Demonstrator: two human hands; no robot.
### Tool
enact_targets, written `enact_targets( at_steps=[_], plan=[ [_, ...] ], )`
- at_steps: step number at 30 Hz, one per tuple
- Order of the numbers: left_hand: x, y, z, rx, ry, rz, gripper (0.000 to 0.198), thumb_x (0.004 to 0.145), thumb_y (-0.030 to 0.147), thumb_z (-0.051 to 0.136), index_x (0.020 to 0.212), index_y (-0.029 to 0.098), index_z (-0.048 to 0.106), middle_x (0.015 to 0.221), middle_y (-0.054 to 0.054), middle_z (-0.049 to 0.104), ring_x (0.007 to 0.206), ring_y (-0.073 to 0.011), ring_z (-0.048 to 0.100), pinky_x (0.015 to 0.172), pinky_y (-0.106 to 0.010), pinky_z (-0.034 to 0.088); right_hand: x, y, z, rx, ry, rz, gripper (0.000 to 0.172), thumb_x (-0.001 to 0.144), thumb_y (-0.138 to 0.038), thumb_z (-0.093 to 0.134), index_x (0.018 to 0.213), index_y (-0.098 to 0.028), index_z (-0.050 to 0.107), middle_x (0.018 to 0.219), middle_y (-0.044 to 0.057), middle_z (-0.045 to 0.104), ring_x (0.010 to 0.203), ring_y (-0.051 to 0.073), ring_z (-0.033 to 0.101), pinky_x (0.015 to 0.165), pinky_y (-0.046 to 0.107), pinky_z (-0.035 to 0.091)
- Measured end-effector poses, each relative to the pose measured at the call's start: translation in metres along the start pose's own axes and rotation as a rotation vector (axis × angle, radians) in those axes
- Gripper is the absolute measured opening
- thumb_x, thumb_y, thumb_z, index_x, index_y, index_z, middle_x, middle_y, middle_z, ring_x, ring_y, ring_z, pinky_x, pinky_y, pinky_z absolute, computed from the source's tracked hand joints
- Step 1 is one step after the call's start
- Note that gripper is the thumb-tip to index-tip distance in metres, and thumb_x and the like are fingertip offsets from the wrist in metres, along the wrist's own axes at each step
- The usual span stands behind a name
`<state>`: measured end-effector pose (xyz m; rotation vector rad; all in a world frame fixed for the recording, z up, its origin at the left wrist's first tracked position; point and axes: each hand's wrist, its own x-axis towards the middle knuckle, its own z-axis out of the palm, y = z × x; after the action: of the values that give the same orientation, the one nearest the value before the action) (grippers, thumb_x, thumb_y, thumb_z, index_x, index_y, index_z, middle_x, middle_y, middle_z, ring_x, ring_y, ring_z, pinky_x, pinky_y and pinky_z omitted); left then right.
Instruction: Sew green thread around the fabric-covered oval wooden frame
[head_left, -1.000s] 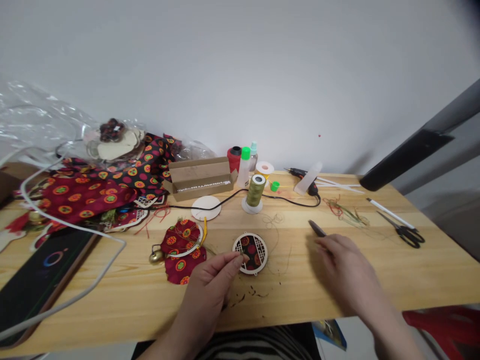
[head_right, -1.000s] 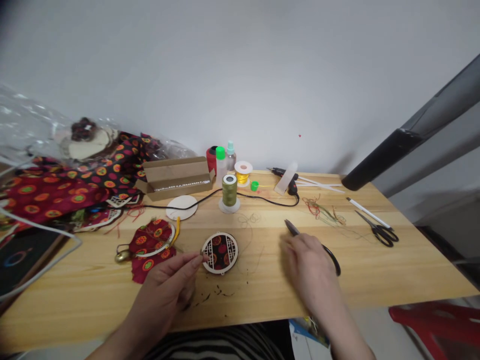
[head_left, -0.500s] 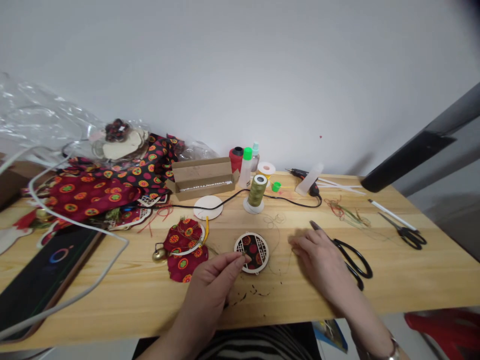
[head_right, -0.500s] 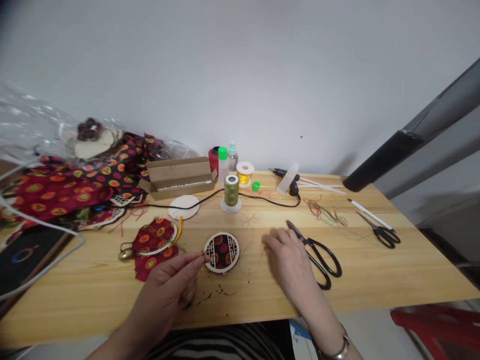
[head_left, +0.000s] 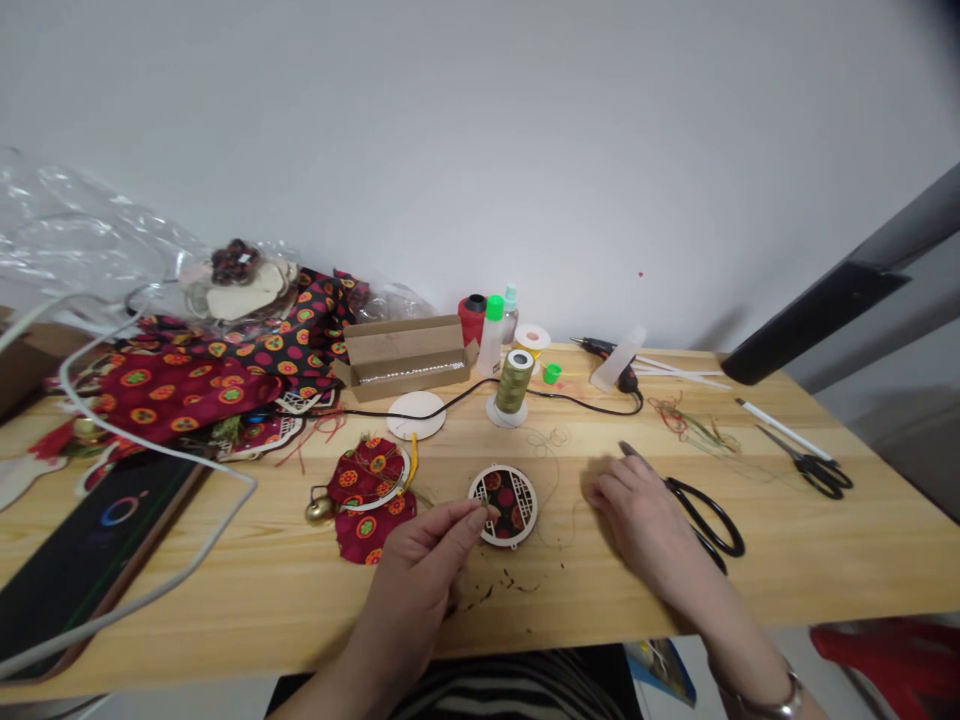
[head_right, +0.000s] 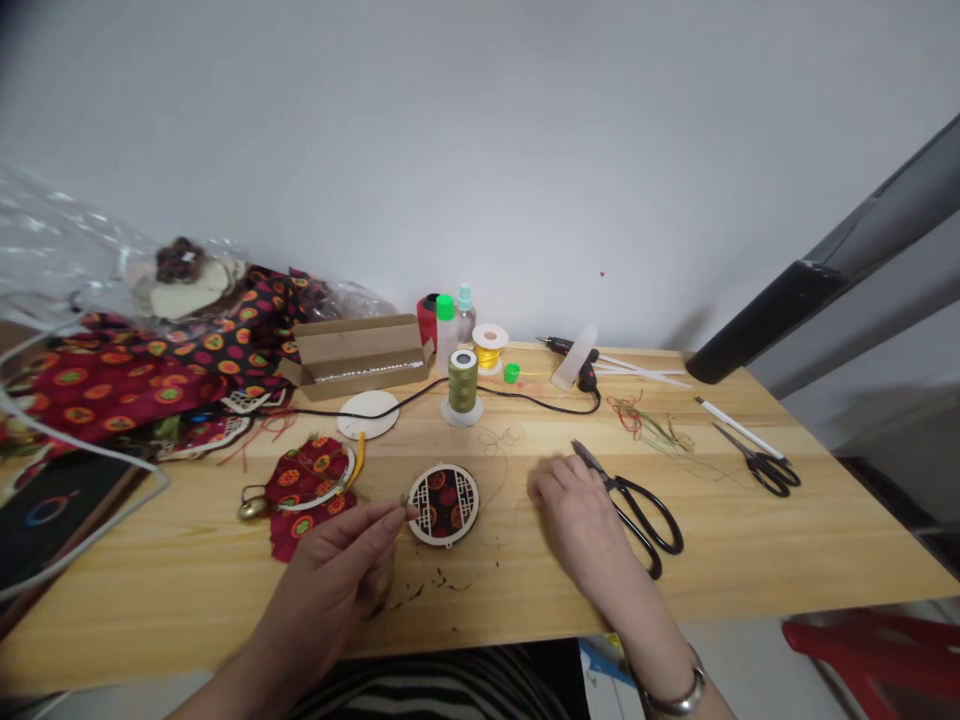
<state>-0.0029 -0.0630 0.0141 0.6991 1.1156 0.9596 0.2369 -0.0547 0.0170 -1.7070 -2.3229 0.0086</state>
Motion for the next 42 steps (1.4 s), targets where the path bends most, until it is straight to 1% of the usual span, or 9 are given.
enact_targets(
  at_steps=[8, 12, 17, 23, 26, 30, 33, 38, 42],
  plan=[
    [0.000, 0.001, 0.000, -0.006, 0.016, 0.026, 0.029, 0.069, 0.042, 0.073, 0.082, 0.015, 0.073, 0.046, 0.010, 0.033, 0.042, -0.0041, 0.022, 0.038, -0.016, 0.016, 0.002, -0.009, -0.019, 0.208, -0.003, 0.010, 0.024, 0.090, -0.011, 0.041, 0.069, -0.019, 0.052, 0.074, 0.003, 0.057, 0.074, 0.018, 0.052, 0.086, 0.040, 0.043],
    [0.000, 0.002, 0.000, -0.010, 0.024, 0.024, 0.029, 0.069, 0.043, 0.073, 0.079, 0.015, 0.073, 0.045, 0.010, 0.031, 0.041, -0.0040, 0.021, 0.037, -0.016, 0.016, 0.003, -0.005, -0.013, 0.132, -0.008, 0.038, 0.021, 0.088, -0.011, 0.044, 0.073, -0.019, 0.057, 0.078, 0.005, 0.060, 0.077, 0.020, 0.053, 0.091, 0.045, 0.041],
    [0.002, 0.000, -0.001, -0.001, 0.016, 0.025, 0.030, 0.071, 0.043, 0.072, 0.082, 0.015, 0.072, 0.043, 0.011, 0.031, 0.040, -0.0041, 0.021, 0.037, -0.017, 0.015, 0.003, 0.003, -0.007, 0.118, -0.024, -0.022, 0.015, 0.086, -0.014, 0.053, 0.093, -0.022, 0.064, 0.089, 0.005, 0.063, 0.084, 0.022, 0.053, 0.093, 0.047, 0.038],
    [0.003, -0.004, -0.002, -0.016, 0.021, 0.020, 0.029, 0.072, 0.042, 0.072, 0.084, 0.016, 0.071, 0.045, 0.011, 0.031, 0.040, -0.0040, 0.021, 0.037, -0.017, 0.014, 0.005, 0.003, -0.006, 0.132, -0.018, -0.063, 0.017, 0.085, -0.012, 0.053, 0.073, -0.020, 0.061, 0.077, 0.005, 0.061, 0.080, 0.021, 0.050, 0.087, 0.043, 0.039],
    [0.003, -0.003, -0.002, -0.042, 0.012, 0.009, 0.031, 0.071, 0.043, 0.073, 0.084, 0.016, 0.071, 0.045, 0.011, 0.030, 0.040, -0.0037, 0.019, 0.037, -0.017, 0.014, 0.004, 0.005, -0.002, 0.145, -0.015, -0.064, 0.019, 0.086, -0.010, 0.049, 0.072, -0.019, 0.058, 0.077, 0.005, 0.060, 0.080, 0.022, 0.049, 0.084, 0.043, 0.040],
    [0.002, -0.003, -0.002, -0.020, 0.015, 0.000, 0.032, 0.070, 0.044, 0.072, 0.084, 0.016, 0.070, 0.045, 0.011, 0.029, 0.040, -0.0037, 0.020, 0.036, -0.016, 0.015, 0.003, 0.005, -0.004, 0.210, 0.006, -0.092, 0.019, 0.087, -0.010, 0.047, 0.073, -0.019, 0.056, 0.077, 0.004, 0.059, 0.080, 0.020, 0.050, 0.088, 0.044, 0.038],
    [0.002, -0.003, -0.003, 0.011, 0.024, 0.007, 0.032, 0.070, 0.045, 0.072, 0.083, 0.015, 0.071, 0.045, 0.011, 0.031, 0.040, -0.0037, 0.022, 0.037, -0.016, 0.016, 0.004, 0.001, -0.012, 0.272, 0.011, -0.106, 0.017, 0.089, -0.011, 0.047, 0.077, -0.020, 0.055, 0.078, 0.003, 0.058, 0.080, 0.019, 0.051, 0.090, 0.043, 0.037],
    [0.000, -0.003, -0.003, 0.037, 0.007, 0.043, 0.029, 0.071, 0.043, 0.072, 0.080, 0.015, 0.072, 0.046, 0.009, 0.039, 0.039, -0.0028, 0.023, 0.037, -0.016, 0.016, 0.008, -0.012, -0.026, 0.387, -0.023, -0.090, 0.017, 0.091, -0.012, 0.045, 0.080, -0.020, 0.056, 0.081, 0.004, 0.056, 0.084, 0.019, 0.047, 0.075, 0.034, 0.042],
    [-0.001, 0.001, -0.001, 0.120, -0.022, 0.065, 0.032, 0.075, 0.043, 0.068, 0.093, 0.017, 0.075, 0.040, 0.008, 0.043, 0.035, -0.0042, 0.023, 0.035, -0.017, 0.019, 0.015, -0.028, -0.033, 0.443, -0.023, -0.144, 0.017, 0.092, -0.011, 0.045, 0.081, -0.019, 0.057, 0.083, 0.004, 0.056, 0.088, 0.019, 0.045, 0.077, 0.033, 0.042]
  ],
)
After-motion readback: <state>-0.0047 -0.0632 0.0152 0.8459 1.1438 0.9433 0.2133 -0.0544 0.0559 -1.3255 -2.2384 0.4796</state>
